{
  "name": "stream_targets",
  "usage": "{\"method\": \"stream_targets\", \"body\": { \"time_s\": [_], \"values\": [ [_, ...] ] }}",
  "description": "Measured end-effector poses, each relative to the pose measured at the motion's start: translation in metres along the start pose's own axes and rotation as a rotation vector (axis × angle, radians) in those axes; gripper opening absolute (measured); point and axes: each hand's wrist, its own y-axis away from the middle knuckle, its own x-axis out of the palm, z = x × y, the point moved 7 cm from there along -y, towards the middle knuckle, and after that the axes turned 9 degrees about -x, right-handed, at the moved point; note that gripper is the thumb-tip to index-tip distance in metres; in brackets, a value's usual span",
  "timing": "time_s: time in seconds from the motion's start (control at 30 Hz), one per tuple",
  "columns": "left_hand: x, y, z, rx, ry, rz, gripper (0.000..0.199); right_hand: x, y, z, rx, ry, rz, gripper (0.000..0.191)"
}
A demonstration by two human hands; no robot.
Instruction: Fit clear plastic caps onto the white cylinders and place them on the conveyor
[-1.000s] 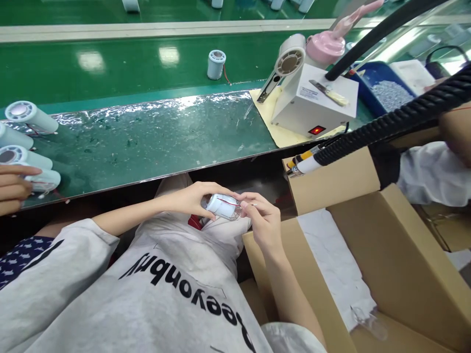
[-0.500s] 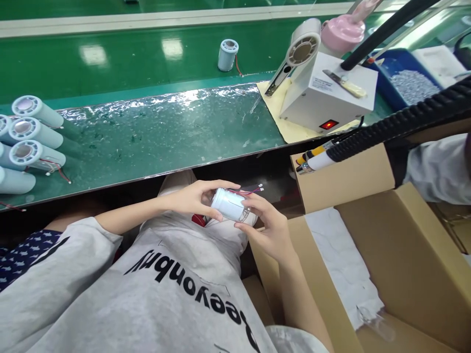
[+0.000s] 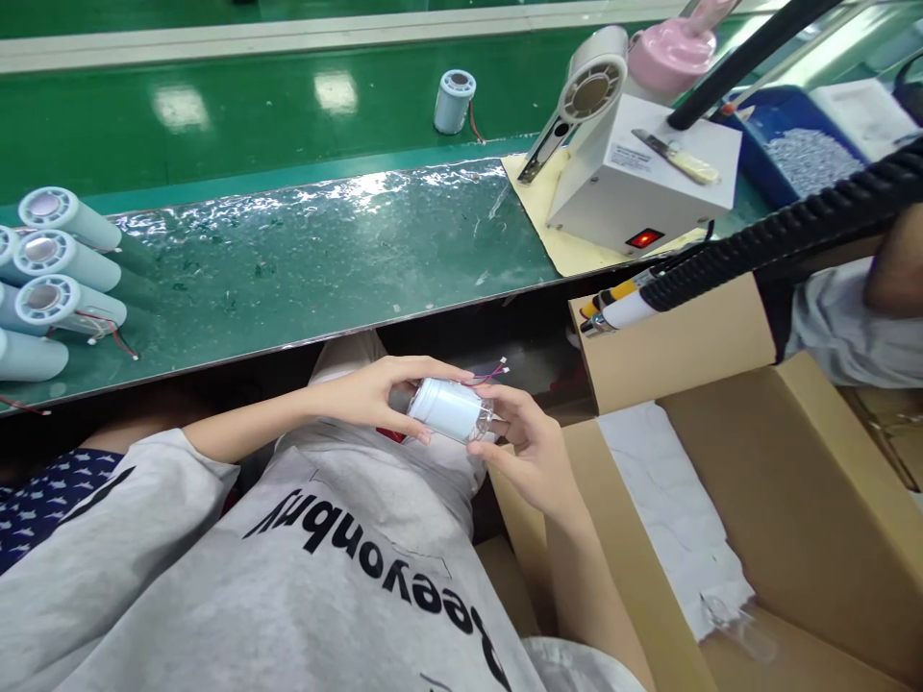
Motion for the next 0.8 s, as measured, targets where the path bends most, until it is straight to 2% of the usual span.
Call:
{"method": "stream_targets", "body": {
  "time_s": [0.33,0.5,0.8],
  "values": [
    [-0.001,0.003,0.001,0.015,-0.036,-0.004,0.071,0.004,0.000,-0.012,0.146,-0.123,-0.026,0.051],
    [0.000,0.003,-0.003,0.038,-0.055,-0.005,0.070,0.007,-0.003,-0.016,0.173,-0.199,-0.056,0.052],
    [0.001,0.003,-0.002,0.047,-0.073,0.016,0.069,0.014,0.003,-0.032,0.346,-0.330,-0.049,0.059]
  ]
}}
